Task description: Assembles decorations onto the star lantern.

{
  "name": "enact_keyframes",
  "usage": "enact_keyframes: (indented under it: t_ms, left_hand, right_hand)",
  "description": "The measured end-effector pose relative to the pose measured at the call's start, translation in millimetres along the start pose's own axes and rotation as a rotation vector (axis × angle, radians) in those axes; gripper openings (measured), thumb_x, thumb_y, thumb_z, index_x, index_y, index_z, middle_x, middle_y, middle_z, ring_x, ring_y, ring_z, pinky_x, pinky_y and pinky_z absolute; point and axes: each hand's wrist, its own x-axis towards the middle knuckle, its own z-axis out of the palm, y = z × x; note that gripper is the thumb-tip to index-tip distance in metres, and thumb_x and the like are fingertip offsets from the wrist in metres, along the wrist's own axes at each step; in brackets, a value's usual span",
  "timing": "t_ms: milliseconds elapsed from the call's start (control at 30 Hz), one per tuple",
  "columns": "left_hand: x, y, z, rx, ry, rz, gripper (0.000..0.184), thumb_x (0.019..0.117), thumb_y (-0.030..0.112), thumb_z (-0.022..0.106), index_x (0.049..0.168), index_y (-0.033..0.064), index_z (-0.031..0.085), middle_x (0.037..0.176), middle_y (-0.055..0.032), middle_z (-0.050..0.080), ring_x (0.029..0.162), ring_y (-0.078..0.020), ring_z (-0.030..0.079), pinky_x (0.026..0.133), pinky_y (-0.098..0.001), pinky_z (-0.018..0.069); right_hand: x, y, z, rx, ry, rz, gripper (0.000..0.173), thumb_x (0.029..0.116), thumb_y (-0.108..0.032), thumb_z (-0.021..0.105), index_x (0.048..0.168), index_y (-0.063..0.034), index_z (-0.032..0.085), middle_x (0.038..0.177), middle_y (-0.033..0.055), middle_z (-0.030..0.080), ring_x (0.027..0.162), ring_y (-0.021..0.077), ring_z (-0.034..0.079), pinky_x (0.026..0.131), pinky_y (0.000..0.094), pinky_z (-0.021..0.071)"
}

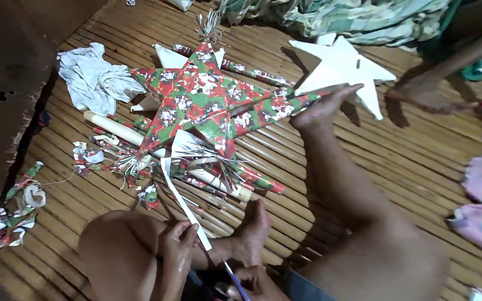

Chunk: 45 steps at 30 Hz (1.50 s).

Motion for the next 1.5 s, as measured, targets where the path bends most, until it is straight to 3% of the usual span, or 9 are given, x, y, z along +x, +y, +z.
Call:
enact_keyframes:
  t_ms: [667, 1033, 1167, 1500]
  left_hand:
    - [-3.2, -5.1, 10.9, -0.069, -0.003, -0.039, 0.006, 0.0961, -0.003, 0.062, 0.097, -0.0033, 0.068, 0.076, -0.0014, 0.069, 0.061, -0.0055, 0.065, 0.060, -0.0205, 0.0573]
    - [-1.9, -6.8, 8.2, -0.074, -0.021, -0.047, 0.009, 0.0981, -0.001, 0.059, 0.097, -0.0035, 0.068, 0.073, -0.0017, 0.068, 0.060, -0.0068, 0.066, 0.059, -0.0212, 0.0578]
    - [-4.4, -3.6, 4.0, -0.035, -0.056, -0.086, 0.012, 0.1010, 0.001, 0.055, 0.101, -0.0039, 0.066, 0.075, -0.0026, 0.068, 0.062, -0.0076, 0.067, 0.061, -0.0218, 0.0580]
    - [-7.7, -6.0, 0.1, 0.020, -0.126, -0.081, 0.010, 0.0991, 0.000, 0.057, 0.096, -0.0018, 0.066, 0.075, -0.0009, 0.067, 0.066, -0.0069, 0.067, 0.066, -0.0216, 0.0582]
  right_hand:
    - [13.3, -2.7, 3.3, 0.062, -0.007, -0.035, 0.029, 0.0904, -0.033, 0.074, 0.076, -0.0095, 0.066, 0.064, -0.0091, 0.061, 0.056, -0.0031, 0.055, 0.054, 0.0167, 0.0465]
    - [12.9, -7.1, 5.1, 0.073, 0.041, -0.004, 0.024, 0.0907, -0.024, 0.074, 0.074, -0.0098, 0.065, 0.062, -0.0098, 0.061, 0.055, -0.0034, 0.056, 0.054, 0.0159, 0.0479]
    - [13.6, -5.6, 3.8, 0.044, 0.054, 0.010, 0.024, 0.0901, -0.024, 0.075, 0.073, -0.0094, 0.066, 0.061, -0.0086, 0.061, 0.053, -0.0025, 0.056, 0.053, 0.0168, 0.0479]
    - [16.9, -5.2, 2.8, 0.032, 0.063, 0.010, 0.026, 0.0882, -0.026, 0.077, 0.071, -0.0103, 0.065, 0.059, -0.0085, 0.061, 0.051, -0.0023, 0.056, 0.052, 0.0169, 0.0475]
